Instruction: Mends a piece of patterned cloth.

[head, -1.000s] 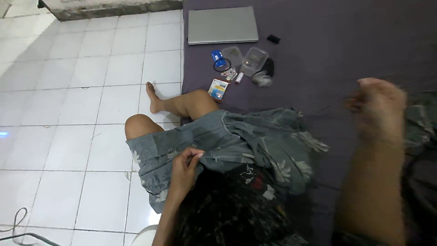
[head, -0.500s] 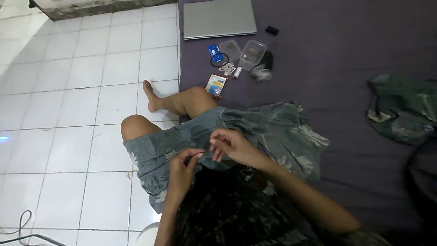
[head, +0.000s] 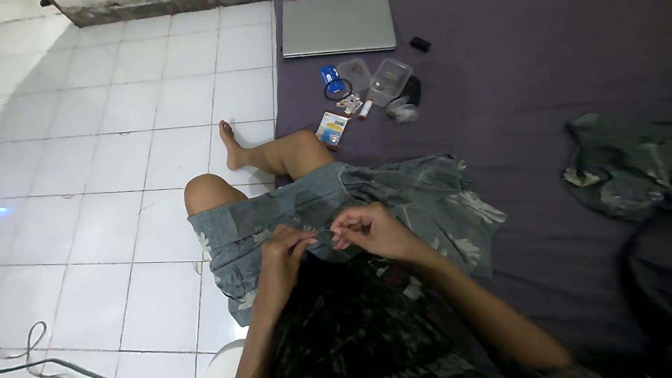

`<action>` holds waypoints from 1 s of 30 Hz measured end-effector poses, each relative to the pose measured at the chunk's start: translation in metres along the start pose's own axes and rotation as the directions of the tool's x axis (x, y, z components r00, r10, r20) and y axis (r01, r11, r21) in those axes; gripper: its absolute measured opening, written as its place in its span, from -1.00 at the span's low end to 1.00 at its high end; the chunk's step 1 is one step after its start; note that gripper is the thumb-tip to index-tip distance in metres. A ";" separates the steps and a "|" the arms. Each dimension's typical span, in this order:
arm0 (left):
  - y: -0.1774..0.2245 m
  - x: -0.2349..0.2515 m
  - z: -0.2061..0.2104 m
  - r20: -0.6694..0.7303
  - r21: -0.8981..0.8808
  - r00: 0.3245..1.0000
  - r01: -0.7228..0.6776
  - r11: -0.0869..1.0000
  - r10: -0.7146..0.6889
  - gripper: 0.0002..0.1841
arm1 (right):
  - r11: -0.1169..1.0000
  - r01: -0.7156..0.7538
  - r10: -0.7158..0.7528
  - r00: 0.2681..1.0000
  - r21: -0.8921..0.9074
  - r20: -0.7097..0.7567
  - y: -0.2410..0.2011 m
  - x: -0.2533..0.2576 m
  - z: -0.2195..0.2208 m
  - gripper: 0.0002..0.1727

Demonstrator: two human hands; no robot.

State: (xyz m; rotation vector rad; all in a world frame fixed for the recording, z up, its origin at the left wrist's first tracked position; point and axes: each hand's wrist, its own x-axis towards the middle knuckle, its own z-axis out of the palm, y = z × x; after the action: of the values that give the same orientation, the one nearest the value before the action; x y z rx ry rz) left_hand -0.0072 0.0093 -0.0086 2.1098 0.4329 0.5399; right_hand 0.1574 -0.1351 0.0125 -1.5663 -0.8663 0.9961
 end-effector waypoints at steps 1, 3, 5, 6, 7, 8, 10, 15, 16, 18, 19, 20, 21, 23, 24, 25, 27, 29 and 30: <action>0.000 0.000 -0.001 0.012 -0.009 1.000 -0.008 1.000 0.008 -0.89 | 1.000 0.018 -0.018 1.000 0.012 0.007 0.002 -0.002 -0.001 -0.89; -0.001 0.001 -0.003 0.030 -0.031 0.999 -0.031 0.999 0.032 -0.90 | 0.997 0.059 -0.060 0.998 0.040 0.019 0.005 -0.005 -0.001 -0.89; -0.002 0.001 -0.005 0.055 -0.056 0.997 -0.053 0.997 0.056 -0.89 | 0.994 0.089 -0.091 0.996 0.069 0.021 0.007 -0.006 -0.001 -0.90; -0.002 0.000 -0.006 0.062 -0.064 0.996 -0.062 0.996 0.066 -0.89 | 0.992 0.097 -0.099 0.995 0.081 0.020 0.008 -0.007 -0.001 -0.90; -0.003 0.000 -0.006 0.066 -0.073 0.995 -0.070 0.995 0.074 -0.89 | 0.991 0.099 -0.101 0.995 0.092 0.020 0.008 -0.007 -0.001 -0.91; -0.003 0.000 -0.006 0.067 -0.083 0.995 -0.075 0.994 0.080 -0.89 | 0.990 0.100 -0.102 0.995 0.102 0.021 0.009 -0.007 -0.001 -0.91; -0.004 0.000 -0.006 0.063 -0.105 0.994 -0.081 0.991 0.088 -0.89 | 0.988 0.094 -0.098 0.995 0.123 0.031 0.009 -0.007 -0.001 -0.92; -0.005 0.000 -0.006 0.066 -0.163 0.993 -0.089 0.983 0.101 -0.89 | 0.981 0.118 -0.126 0.991 0.154 0.045 0.012 -0.006 0.000 -0.91; -0.005 0.000 -0.006 0.071 -0.172 0.992 -0.090 0.981 0.103 -0.89 | 0.980 0.122 -0.131 0.990 0.157 0.048 0.012 -0.006 0.000 -0.91; -0.005 0.000 -0.006 0.074 -0.187 0.992 -0.089 0.978 0.104 -0.89 | 0.979 0.123 -0.132 0.990 0.162 0.049 0.013 -0.006 0.000 -0.91; -0.005 0.000 -0.006 0.074 -0.191 0.992 -0.091 0.977 0.106 -0.89 | 0.979 0.122 -0.132 0.990 0.166 0.053 0.013 -0.006 0.000 -0.91; -0.005 0.000 -0.006 0.074 -0.193 0.991 -0.091 0.977 0.107 -0.89 | 0.978 0.121 -0.132 0.990 0.170 0.055 0.013 -0.007 -0.001 -0.91; -0.005 0.000 -0.006 0.076 -0.196 0.991 -0.090 0.976 0.107 -0.89 | 0.977 0.123 -0.135 0.989 0.177 0.057 0.013 -0.007 -0.001 -0.91; -0.005 0.000 -0.006 0.080 -0.197 0.991 -0.088 0.976 0.106 -0.89 | 0.973 0.131 -0.144 0.988 0.188 0.058 0.014 -0.007 -0.001 -0.92; -0.005 -0.001 -0.006 0.081 -0.198 0.991 -0.089 0.976 0.107 -0.89 | 0.972 0.134 -0.148 0.987 0.192 0.059 0.015 -0.007 -0.001 -0.92; -0.005 -0.001 -0.006 0.083 -0.200 0.991 -0.090 0.976 0.109 -0.88 | 0.971 0.139 -0.153 0.986 0.194 0.061 0.015 -0.007 -0.001 -0.92; -0.005 -0.001 -0.006 0.086 -0.202 0.990 -0.090 0.975 0.109 -0.88 | 0.970 0.141 -0.156 0.986 0.196 0.064 0.015 -0.007 -0.001 -0.92; -0.005 -0.001 -0.006 0.087 -0.205 0.990 -0.088 0.975 0.108 -0.89 | 0.970 0.142 -0.157 0.985 0.196 0.065 0.015 -0.007 -0.001 -0.92; -0.005 -0.001 -0.006 0.087 -0.208 0.990 -0.091 0.974 0.112 -0.89 | 0.970 0.146 -0.162 0.985 0.195 0.065 0.015 -0.007 -0.001 -0.92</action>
State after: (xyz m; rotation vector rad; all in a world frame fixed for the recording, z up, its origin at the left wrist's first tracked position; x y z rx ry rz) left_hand -0.0116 0.0157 -0.0098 1.9578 0.2043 0.5137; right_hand 0.1563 -0.1453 -0.0007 -1.2857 -0.9072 1.0043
